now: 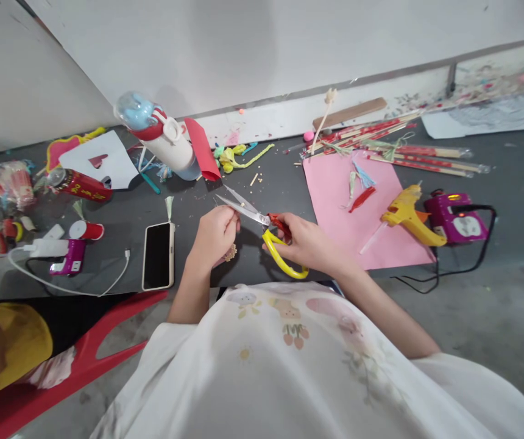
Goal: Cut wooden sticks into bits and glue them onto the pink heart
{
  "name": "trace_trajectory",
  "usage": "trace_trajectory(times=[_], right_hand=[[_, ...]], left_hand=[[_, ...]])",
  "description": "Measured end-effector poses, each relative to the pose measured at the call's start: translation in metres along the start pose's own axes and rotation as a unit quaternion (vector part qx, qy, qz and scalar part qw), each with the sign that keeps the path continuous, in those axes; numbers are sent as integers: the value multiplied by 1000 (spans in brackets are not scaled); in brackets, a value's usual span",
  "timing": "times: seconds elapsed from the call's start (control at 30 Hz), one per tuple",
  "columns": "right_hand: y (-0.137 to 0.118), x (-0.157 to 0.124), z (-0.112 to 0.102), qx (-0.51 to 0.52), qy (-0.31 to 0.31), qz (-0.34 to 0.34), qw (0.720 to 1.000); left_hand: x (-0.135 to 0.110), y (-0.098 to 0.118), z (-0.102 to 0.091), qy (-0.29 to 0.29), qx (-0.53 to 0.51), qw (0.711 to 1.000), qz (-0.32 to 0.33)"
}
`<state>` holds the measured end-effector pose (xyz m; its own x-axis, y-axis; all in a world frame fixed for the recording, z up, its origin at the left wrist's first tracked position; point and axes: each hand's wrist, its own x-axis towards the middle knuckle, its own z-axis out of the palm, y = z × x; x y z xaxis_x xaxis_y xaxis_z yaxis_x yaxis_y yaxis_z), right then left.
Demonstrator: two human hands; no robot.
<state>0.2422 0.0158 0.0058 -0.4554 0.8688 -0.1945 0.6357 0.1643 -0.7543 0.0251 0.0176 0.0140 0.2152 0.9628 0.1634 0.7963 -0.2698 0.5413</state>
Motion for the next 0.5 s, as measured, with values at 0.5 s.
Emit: trace_trajectory(times=[0.5], right_hand=[[22,24,31,139,13,97,985]], left_hand=[[34,14,-5,-1,236,971,30]])
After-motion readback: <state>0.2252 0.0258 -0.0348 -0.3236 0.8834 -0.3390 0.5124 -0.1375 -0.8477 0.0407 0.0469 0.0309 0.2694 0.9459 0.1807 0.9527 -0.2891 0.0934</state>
